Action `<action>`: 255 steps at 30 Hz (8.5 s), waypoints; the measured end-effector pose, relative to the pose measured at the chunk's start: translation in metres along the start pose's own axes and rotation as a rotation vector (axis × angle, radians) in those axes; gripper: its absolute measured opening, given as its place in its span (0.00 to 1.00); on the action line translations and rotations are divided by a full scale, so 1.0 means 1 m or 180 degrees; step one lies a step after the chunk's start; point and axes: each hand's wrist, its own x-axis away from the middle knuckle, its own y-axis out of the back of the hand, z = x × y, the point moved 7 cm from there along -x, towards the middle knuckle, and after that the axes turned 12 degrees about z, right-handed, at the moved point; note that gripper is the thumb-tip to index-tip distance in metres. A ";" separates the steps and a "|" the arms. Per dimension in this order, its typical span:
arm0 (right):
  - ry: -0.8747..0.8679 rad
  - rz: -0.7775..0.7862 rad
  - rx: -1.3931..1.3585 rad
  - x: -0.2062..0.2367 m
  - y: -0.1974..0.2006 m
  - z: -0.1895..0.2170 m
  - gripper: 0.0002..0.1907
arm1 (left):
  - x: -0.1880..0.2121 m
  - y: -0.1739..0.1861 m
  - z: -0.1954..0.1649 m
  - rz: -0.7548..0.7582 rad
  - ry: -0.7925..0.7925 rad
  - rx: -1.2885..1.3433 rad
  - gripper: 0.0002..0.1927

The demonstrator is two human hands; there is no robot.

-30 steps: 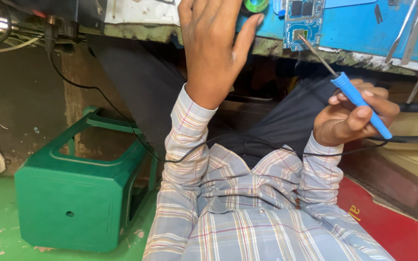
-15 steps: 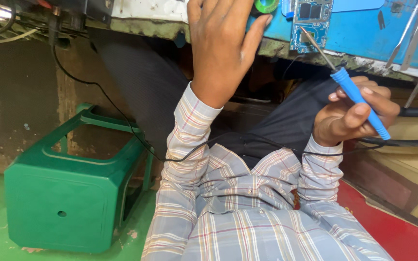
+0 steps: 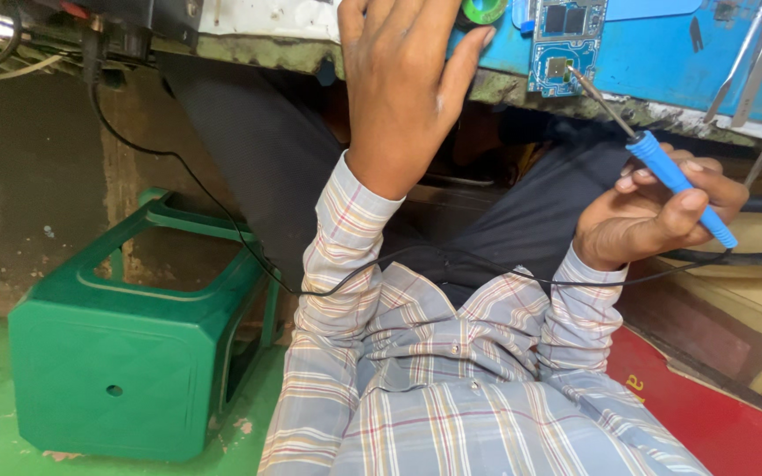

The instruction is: The person sits on the floor holding a phone motherboard, uses a soldering iron to solder components on the board, and works on it over a blue mat on the bench. They reposition the board, solder different points, and handle the board with both hands while inspecting the soldered areas.

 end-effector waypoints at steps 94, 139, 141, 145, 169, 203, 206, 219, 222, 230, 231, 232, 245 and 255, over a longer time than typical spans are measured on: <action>0.0663 0.0157 0.0261 0.013 -0.008 0.017 0.17 | -0.001 -0.003 -0.004 -0.0039 0.0013 -0.0033 0.08; -0.0947 -0.0235 -0.0929 0.015 0.022 -0.011 0.19 | -0.003 0.003 -0.009 0.0279 -0.0221 -0.0190 0.25; -0.0919 -0.0201 -0.0952 0.015 0.021 -0.011 0.19 | -0.003 0.003 -0.008 0.0299 -0.0209 -0.0128 0.26; -0.0920 -0.0216 -0.1043 0.014 0.022 -0.012 0.19 | -0.002 0.017 -0.009 0.0031 -0.0166 0.0114 0.21; -0.0085 0.0185 0.0108 0.009 0.012 0.010 0.20 | 0.017 -0.029 -0.040 0.0050 -0.0326 0.0728 0.10; 0.0147 0.0563 0.0116 -0.009 -0.002 0.017 0.20 | 0.019 -0.027 -0.026 0.0313 -0.0299 0.1462 0.06; 0.0134 0.0582 0.0109 -0.010 -0.004 0.017 0.20 | 0.019 -0.027 -0.025 0.0300 -0.0295 0.1445 0.06; 0.0161 0.0554 0.0430 -0.012 -0.007 0.029 0.20 | 0.019 -0.027 -0.024 0.0242 -0.0191 0.1545 0.06; 0.0191 0.0615 0.0579 -0.016 -0.008 0.035 0.21 | 0.020 -0.027 -0.024 0.0205 -0.0192 0.1538 0.06; 0.0197 0.0626 0.0753 -0.020 -0.009 0.039 0.22 | 0.021 -0.028 -0.022 0.0189 -0.0172 0.1552 0.06; 0.0187 0.0616 0.0748 -0.020 -0.009 0.038 0.22 | 0.021 -0.028 -0.022 0.0181 -0.0178 0.1559 0.06; 0.0178 0.0606 0.0743 -0.020 -0.009 0.038 0.22 | 0.021 -0.028 -0.021 0.0185 -0.0176 0.1562 0.06; 0.0158 0.0431 0.0595 -0.016 -0.001 0.031 0.23 | 0.020 -0.027 -0.022 0.0231 -0.0118 0.1628 0.06; 0.0089 0.0479 0.0620 -0.016 -0.006 0.029 0.23 | 0.021 -0.029 -0.020 0.0238 -0.0114 0.1600 0.06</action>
